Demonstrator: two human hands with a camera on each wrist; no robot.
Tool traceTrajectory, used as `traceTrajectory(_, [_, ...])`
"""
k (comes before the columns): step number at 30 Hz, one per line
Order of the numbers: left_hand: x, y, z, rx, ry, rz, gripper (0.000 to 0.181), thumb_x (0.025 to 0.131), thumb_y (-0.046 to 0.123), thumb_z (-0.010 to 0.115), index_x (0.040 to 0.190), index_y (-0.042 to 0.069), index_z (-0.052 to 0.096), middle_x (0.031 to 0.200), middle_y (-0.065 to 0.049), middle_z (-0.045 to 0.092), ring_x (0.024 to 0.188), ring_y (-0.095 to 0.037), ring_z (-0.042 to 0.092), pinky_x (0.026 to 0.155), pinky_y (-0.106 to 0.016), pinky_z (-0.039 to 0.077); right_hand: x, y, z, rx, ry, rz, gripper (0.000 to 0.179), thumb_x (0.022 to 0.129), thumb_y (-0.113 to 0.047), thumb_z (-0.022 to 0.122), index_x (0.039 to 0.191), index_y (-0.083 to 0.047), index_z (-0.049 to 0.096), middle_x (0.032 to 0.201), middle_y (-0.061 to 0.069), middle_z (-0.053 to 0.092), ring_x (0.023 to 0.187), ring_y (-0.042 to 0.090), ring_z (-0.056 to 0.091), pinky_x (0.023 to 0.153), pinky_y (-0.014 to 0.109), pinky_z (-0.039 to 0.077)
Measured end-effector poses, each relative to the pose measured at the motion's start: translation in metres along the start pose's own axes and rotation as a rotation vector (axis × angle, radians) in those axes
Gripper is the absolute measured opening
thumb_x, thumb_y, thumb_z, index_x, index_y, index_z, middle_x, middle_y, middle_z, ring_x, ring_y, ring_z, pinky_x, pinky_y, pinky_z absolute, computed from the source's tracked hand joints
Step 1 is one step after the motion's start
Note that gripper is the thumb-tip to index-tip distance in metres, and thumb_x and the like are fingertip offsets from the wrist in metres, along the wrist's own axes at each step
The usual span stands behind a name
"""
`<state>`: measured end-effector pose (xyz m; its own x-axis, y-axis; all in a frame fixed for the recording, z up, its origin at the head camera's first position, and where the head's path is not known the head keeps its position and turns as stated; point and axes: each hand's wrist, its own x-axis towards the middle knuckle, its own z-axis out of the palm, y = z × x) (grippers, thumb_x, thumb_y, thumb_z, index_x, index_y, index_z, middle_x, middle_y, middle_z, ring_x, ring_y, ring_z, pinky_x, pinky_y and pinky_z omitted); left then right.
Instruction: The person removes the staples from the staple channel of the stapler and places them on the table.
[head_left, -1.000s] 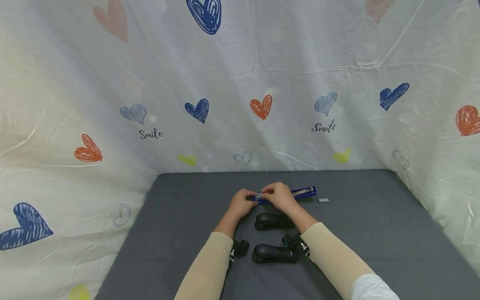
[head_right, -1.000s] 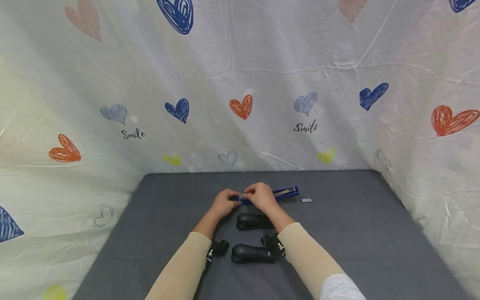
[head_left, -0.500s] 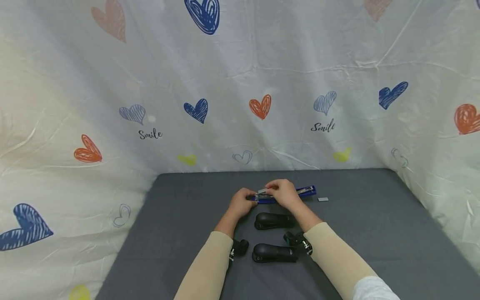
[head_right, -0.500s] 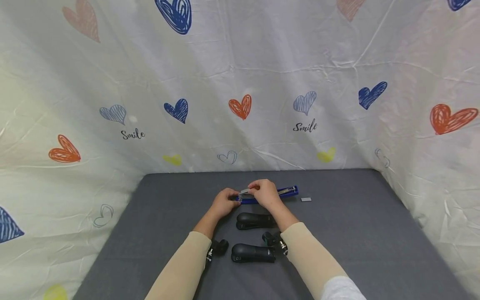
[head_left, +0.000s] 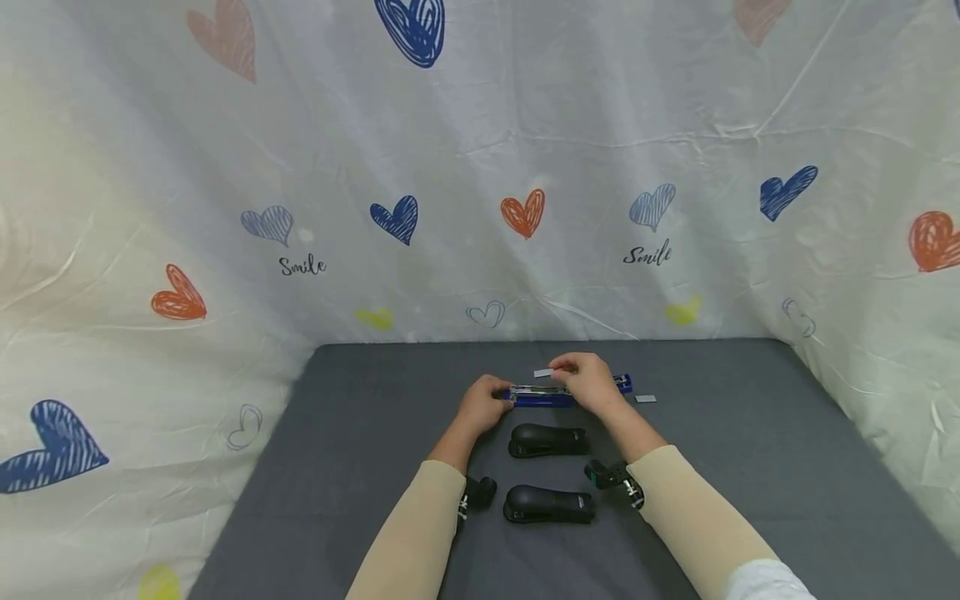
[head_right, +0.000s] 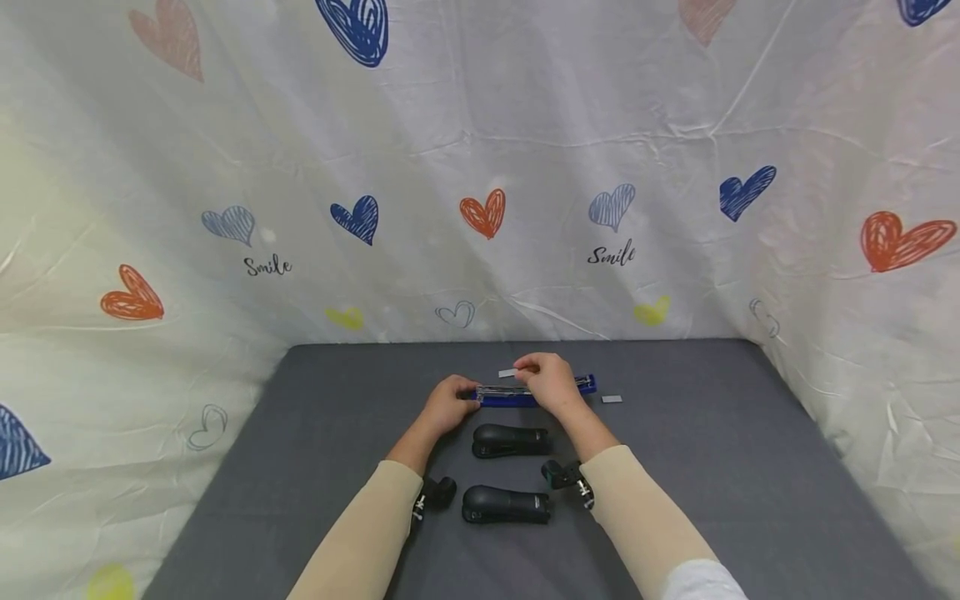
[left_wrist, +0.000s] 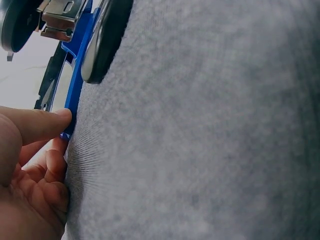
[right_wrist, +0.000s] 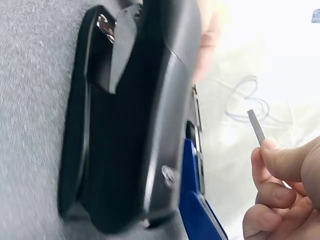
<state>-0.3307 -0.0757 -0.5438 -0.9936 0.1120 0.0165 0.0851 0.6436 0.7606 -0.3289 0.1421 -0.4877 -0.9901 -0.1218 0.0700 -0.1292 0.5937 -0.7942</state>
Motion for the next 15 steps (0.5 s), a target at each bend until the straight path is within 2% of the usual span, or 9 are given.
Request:
traceTrajectory(10, [0.000,0.002,-0.004,-0.002,-0.007,0.000,0.026,0.092,0.007,0.076,0.118,0.006,0.077,0.121,-0.009,0.064,0.115,-0.029,0.060,0.101,-0.047,0.046,-0.003,0.010,-0.023,-0.008,0.035,-0.007,0.018,0.100,-0.009,0.066,0.113,0.000,0.075,0.109,0.015,0.073,0.100,0.032,0.069,0.083,0.048,0.053])
traceTrajectory(15, [-0.001,0.002,-0.003,-0.014,-0.007,-0.013,0.026,0.092,0.007,0.076,0.118,0.006,0.077,0.120,-0.009,0.064,0.115,-0.029,0.060,0.102,-0.047,0.046,-0.007,0.012,-0.034,-0.012,0.025,0.005,0.019,0.101,-0.009,0.065,0.115,0.001,0.073,0.112,0.017,0.072,0.103,0.034,0.068,0.086,0.049,0.053])
